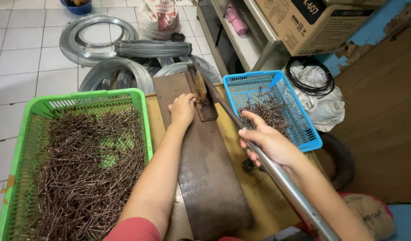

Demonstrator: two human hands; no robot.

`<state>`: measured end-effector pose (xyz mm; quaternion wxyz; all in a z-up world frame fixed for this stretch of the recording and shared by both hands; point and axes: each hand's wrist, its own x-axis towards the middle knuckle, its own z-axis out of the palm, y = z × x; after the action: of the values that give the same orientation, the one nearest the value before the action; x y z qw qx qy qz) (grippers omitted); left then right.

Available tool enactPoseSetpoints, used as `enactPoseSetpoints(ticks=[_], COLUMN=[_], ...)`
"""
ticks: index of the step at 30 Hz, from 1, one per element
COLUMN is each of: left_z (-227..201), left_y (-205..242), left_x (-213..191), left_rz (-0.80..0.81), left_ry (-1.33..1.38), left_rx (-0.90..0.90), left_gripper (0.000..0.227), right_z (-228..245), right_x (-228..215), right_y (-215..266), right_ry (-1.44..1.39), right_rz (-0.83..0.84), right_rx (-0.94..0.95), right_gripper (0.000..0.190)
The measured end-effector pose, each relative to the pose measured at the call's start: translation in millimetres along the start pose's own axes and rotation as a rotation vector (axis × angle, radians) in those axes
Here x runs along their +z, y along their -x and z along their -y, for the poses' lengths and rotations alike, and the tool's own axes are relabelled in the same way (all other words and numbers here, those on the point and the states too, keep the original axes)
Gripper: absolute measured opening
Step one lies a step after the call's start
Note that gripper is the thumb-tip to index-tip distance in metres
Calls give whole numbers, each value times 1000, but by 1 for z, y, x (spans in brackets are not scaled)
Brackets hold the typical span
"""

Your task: Processing small metal wire parts using a manual lever-operated jig

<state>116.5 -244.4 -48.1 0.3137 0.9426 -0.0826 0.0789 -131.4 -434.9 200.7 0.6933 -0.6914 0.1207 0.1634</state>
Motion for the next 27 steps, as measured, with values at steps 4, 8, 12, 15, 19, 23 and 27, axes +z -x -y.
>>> enactPoseSetpoints(ticks=[4,8,12,15,19,23,27], left_z=[-6,-8,-10,-8,-9,-6,1], left_y=[1,1,0,-1,1,-4,-7], left_x=[-9,-11,-13,-10,-19,-14,-5], left_rz=[33,71,88,99,140,195,261], left_ry=[43,93,99,99,96,161,180], left_rx=[-46,-80,-102,-106,-124,-156,-116], left_gripper=[18,20,21,22,22,23,22], right_z=[8,-6,-38,-60,-92,-92,-82], right_x=[5,6,10,12,7,6,6], right_y=[1,4,8,11,1,-1,-1], right_ry=[-37,-43,34,74,-4,-29,-35], right_rz=[-11,-3,-20,-41,-62,-77,-75], right_rx=[-6,-19,27,29,4,-14,-22], right_gripper=[76,78,83,83,82,78,77])
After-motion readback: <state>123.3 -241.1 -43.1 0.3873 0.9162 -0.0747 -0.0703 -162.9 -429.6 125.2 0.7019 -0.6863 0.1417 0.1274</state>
